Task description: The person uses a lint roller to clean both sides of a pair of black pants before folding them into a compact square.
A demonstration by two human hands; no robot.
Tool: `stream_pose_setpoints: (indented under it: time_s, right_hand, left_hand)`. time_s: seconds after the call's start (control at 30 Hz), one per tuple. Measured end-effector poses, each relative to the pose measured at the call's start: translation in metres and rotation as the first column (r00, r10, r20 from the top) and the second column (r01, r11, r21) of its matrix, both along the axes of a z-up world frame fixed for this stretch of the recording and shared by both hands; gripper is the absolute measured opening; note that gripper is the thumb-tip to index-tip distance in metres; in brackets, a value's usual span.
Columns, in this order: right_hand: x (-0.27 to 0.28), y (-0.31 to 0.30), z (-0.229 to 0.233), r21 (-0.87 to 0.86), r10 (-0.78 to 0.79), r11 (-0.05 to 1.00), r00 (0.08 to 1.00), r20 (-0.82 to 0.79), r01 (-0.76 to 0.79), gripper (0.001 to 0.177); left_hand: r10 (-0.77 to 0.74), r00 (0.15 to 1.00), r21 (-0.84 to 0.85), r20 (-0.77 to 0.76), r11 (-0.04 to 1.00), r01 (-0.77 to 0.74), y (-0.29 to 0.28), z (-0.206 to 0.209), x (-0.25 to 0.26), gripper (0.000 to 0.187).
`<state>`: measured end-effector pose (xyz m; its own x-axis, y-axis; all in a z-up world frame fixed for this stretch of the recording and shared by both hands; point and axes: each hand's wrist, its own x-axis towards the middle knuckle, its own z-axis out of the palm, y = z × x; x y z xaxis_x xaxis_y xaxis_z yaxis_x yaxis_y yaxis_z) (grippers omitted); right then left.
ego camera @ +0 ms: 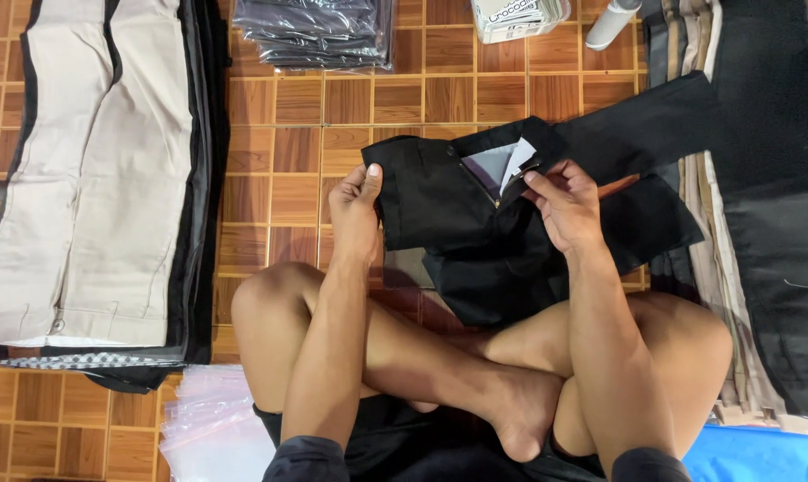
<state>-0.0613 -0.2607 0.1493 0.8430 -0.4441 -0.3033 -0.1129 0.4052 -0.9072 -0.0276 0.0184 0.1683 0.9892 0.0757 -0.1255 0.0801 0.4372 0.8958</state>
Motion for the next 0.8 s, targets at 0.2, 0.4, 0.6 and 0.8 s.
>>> stream_pose_setpoints:
  time_s: [0.2, 0.4, 0.6, 0.8]
  right_hand:
    - [-0.007, 0.002, 0.016, 0.027, 0.093, 0.995, 0.992, 0.079, -0.096, 0.029]
    - [-0.013, 0.004, 0.021, 0.044, 0.142, 0.988, 0.981, 0.13, -0.149, 0.029]
    - [-0.022, 0.011, 0.002, 0.143, 0.236, 0.953, 0.949, 0.211, -0.268, 0.034]
    - [-0.019, 0.016, 0.003, -0.044, 0.154, 0.988, 0.979, 0.133, -0.149, 0.029]
  left_hand:
    - [-0.003, 1.0, -0.003, 0.005, 1.0, 0.003, 0.0, -0.005, 0.002, 0.023]
    - [0.082, 0.955, 0.676, 0.284, 0.689, -0.26, -0.014, 0.038, -0.017, 0.034]
    - [-0.336, 0.758, 0.799, 0.559, 0.462, -0.384, -0.043, 0.033, -0.029, 0.019]
    - [-0.205, 0.921, 0.911, 0.332, 0.322, -0.257, -0.019, 0.022, -0.012, 0.02]
